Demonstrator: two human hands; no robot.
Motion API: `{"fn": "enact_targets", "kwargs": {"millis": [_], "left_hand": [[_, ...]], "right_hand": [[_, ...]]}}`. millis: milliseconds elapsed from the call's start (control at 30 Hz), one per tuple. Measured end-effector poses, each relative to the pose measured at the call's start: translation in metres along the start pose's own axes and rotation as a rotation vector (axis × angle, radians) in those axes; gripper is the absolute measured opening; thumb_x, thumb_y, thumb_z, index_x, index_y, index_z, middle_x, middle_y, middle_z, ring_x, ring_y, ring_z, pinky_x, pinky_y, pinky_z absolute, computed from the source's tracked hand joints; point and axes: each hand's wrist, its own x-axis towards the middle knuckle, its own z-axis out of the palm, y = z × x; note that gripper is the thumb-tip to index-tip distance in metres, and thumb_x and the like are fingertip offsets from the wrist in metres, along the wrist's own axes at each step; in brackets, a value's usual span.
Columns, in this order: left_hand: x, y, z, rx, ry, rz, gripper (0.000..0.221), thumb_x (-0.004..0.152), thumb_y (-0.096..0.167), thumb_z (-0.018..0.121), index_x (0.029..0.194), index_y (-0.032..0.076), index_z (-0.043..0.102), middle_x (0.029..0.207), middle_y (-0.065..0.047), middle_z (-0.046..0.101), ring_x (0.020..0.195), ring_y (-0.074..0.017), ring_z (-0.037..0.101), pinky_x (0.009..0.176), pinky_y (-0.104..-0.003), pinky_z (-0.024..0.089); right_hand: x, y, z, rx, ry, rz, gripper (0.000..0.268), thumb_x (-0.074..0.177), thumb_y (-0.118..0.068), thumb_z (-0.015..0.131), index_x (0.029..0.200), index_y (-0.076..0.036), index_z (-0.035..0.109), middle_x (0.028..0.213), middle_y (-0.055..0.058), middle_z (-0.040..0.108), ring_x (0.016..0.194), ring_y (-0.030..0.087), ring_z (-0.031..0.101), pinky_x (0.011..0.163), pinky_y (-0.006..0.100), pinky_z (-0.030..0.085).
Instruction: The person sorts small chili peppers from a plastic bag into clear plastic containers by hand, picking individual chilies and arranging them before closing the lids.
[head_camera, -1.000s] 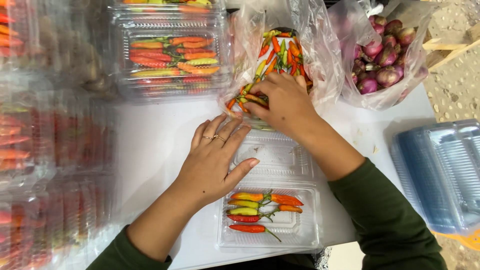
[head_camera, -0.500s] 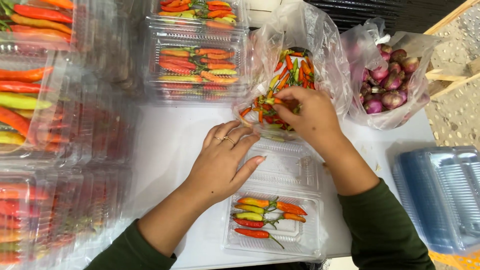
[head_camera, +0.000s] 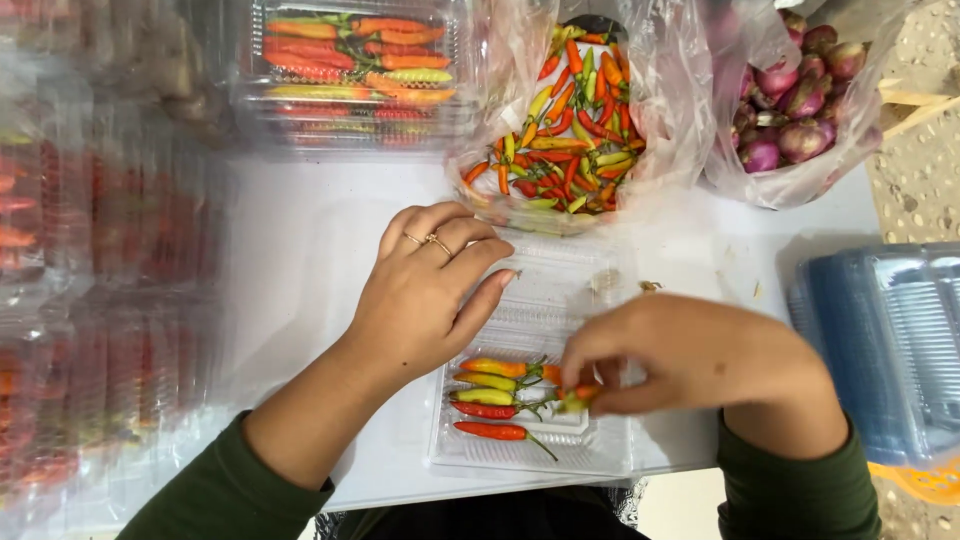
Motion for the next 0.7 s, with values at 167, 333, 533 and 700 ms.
{"fn": "enact_targets", "kwargs": {"millis": [167,333,533,700], "left_hand": [[0.001,0.001,0.003,-0.008,-0.004,0.021,0.018,0.103,0.022,0.06,0.11,0.008,0.069,0.112,-0.007,0.066,0.112,-0.0323,0.058,0.098,-0.048,0.042],[0.004,0.003,0.004,-0.005,-0.016,0.044,0.017,0.102,0.021,0.062,0.11,0.008,0.07,0.111,-0.007,0.066,0.112,-0.0323,0.059,0.098,-0.048,0.043],[0.004,0.004,0.004,-0.007,-0.041,0.051,0.017,0.102,0.021,0.062,0.109,0.008,0.07,0.111,-0.007,0.066,0.111,-0.0329,0.059,0.096,-0.047,0.043],[0.004,0.005,0.003,-0.007,-0.034,0.063,0.017,0.102,0.021,0.063,0.109,0.007,0.07,0.11,-0.007,0.066,0.111,-0.0331,0.06,0.096,-0.048,0.044]], "right_hand": [[0.004,-0.012,0.039,-0.318,-0.095,0.202,0.01,0.092,-0.033,0.067,0.101,-0.03,0.064,0.093,-0.006,0.074,0.079,0.023,0.072,0.067,0.043,0.052],[0.001,-0.019,0.047,-0.433,-0.109,0.248,0.007,0.098,-0.031,0.059,0.105,-0.027,0.058,0.103,-0.005,0.067,0.08,0.029,0.071,0.062,0.053,0.053],[0.002,-0.018,0.053,-0.518,-0.049,0.212,0.017,0.1,-0.029,0.061,0.113,-0.02,0.053,0.112,0.002,0.052,0.074,0.03,0.071,0.055,0.054,0.058],[0.002,-0.018,0.052,-0.495,-0.004,0.245,0.019,0.101,-0.031,0.06,0.116,-0.022,0.053,0.11,0.0,0.056,0.078,0.029,0.071,0.056,0.053,0.057]]}}
